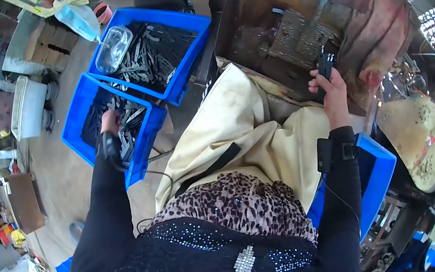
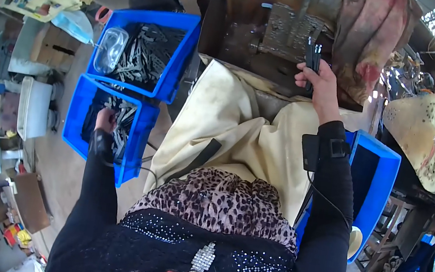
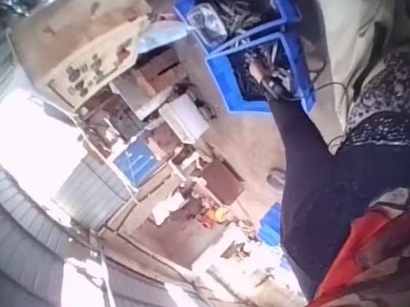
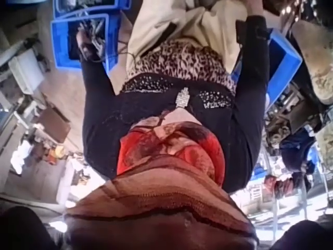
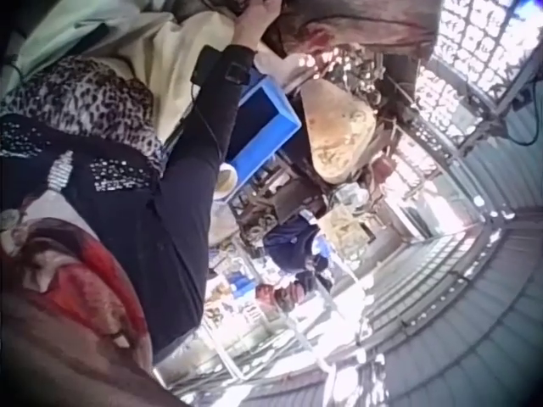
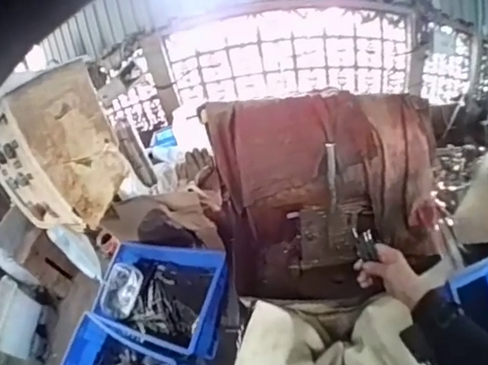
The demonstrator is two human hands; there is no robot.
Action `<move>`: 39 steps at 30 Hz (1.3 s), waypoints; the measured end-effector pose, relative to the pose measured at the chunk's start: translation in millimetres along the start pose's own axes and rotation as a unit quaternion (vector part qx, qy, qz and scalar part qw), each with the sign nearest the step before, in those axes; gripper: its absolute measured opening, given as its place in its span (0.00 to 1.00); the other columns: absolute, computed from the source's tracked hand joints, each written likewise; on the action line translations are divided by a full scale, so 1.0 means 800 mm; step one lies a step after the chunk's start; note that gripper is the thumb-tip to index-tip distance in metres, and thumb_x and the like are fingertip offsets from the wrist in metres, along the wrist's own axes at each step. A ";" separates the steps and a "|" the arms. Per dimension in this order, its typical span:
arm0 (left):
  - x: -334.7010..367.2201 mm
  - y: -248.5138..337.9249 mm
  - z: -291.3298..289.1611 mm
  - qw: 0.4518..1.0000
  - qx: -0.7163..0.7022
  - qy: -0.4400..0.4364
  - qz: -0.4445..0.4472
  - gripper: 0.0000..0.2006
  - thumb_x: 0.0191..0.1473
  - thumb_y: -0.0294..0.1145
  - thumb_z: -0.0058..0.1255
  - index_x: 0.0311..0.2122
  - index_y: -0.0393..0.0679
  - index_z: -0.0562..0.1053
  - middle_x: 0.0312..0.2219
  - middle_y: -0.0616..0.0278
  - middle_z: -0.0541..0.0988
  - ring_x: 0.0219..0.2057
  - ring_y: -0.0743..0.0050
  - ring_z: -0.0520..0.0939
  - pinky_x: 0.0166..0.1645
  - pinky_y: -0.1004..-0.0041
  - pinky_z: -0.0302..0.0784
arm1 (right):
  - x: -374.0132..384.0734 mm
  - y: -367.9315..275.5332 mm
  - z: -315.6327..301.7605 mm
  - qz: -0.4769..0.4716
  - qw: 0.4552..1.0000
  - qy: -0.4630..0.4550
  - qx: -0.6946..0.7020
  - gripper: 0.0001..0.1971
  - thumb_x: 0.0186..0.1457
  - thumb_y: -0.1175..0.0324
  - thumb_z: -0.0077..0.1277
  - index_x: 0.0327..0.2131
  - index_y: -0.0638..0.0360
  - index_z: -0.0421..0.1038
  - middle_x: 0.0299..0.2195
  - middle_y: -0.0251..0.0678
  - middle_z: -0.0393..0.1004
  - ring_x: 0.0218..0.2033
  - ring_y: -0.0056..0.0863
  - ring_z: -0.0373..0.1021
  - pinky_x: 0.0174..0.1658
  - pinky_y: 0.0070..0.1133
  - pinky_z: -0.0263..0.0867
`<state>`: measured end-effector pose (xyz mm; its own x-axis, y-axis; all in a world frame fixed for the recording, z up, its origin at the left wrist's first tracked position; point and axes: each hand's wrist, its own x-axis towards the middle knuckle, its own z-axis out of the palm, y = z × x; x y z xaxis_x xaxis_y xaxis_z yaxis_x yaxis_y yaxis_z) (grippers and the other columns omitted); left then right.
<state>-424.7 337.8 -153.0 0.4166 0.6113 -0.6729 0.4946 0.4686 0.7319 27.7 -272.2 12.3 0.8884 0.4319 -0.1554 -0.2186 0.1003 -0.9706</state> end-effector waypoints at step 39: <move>-0.194 0.194 0.646 0.646 0.358 -0.064 0.671 0.13 0.48 0.21 0.44 0.38 0.47 0.76 0.30 0.54 0.77 0.34 0.51 0.79 0.37 0.60 0.75 | -0.008 -0.013 -0.013 -0.006 0.998 -0.062 0.007 0.14 0.58 0.73 0.46 0.47 0.60 0.67 0.38 0.34 0.75 0.29 0.18 0.69 0.31 0.17 0.66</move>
<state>-18.4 -14.0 10.0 0.8738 0.0803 0.4796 -0.1716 -0.8718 0.4588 28.6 -285.4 21.7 0.8346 0.5377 -0.1198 -0.2156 0.1188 -0.9692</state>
